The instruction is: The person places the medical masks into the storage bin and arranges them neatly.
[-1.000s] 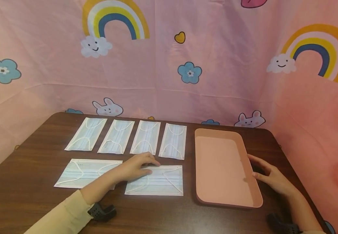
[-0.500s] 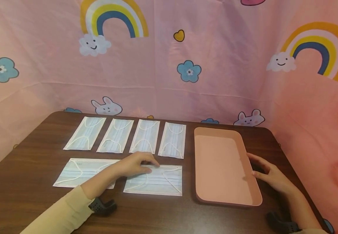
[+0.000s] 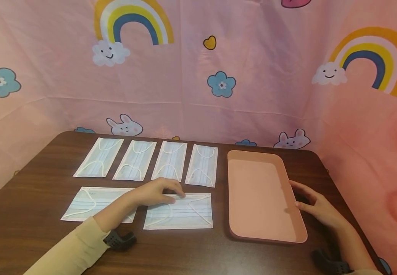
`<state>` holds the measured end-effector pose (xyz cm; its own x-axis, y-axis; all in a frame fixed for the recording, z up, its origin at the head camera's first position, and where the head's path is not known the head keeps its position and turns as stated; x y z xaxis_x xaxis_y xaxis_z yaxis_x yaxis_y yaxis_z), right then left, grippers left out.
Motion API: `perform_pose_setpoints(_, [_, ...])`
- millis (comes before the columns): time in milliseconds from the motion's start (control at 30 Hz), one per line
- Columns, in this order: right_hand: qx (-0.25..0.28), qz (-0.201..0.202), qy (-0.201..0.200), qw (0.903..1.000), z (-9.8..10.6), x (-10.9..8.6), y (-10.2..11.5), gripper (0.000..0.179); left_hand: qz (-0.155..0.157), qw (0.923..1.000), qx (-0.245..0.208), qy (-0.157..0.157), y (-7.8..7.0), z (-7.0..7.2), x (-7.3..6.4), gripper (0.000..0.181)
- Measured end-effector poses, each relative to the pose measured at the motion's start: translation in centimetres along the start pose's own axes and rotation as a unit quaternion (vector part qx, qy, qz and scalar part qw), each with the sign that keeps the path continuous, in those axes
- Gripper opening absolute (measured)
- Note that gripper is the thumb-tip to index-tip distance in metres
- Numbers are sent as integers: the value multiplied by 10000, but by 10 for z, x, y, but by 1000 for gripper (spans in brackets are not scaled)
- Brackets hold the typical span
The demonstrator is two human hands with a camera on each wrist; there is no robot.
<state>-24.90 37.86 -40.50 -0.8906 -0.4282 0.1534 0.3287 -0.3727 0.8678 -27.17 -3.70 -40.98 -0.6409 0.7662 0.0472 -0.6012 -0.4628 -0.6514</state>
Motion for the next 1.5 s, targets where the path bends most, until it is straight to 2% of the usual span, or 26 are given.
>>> perform_pose_setpoints(267, [4, 201, 119, 9997, -3, 2, 5, 61, 45, 9991, -382, -165, 0, 5, -4, 28])
perform_pose_setpoints(533, [76, 236, 124, 9996, -5, 1, 5, 61, -225, 9927, -1008, -629, -6, 16, -6, 28])
perform_pose_setpoints(733, [120, 134, 88, 9998, -6, 1, 6, 60, -113, 9867, -1324, -941, -9, 22, -7, 30])
perform_pose_setpoints(833, [100, 25, 59, 9999, -5, 2, 3, 60, 1, 9841, -1366, -1139, -17, 28, -10, 30])
perform_pose_setpoints(967, [138, 139, 130, 9997, -6, 2, 5, 60, 68, 9829, -1290, -1313, -38, 38, -15, 29])
perform_pose_setpoints(1067, [89, 219, 135, 9996, -6, 3, 7, 61, 2, 9823, -1235, -1407, -46, 43, -14, 29])
perform_pose_setpoints(1300, [43, 116, 57, 9999, -5, 2, 6, 62, -42, 9757, -1403, -1681, -27, 38, -5, 32])
perform_pose_setpoints(1500, [106, 109, 40, 9999, -3, 0, 3, 62, -56, 9650, -1682, -2009, -27, 41, -4, 31])
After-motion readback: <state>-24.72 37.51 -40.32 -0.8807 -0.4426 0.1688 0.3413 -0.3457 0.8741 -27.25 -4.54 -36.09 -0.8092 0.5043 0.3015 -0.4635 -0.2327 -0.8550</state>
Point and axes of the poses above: each hand's wrist, its own x-axis towards the middle knuckle, its own z-axis out of the back of the hand, y = z × x, the point moved 9 cm from there along x, towards the middle knuckle, and after that the axes turned 6 degrees about x, right-handed, at the moved point
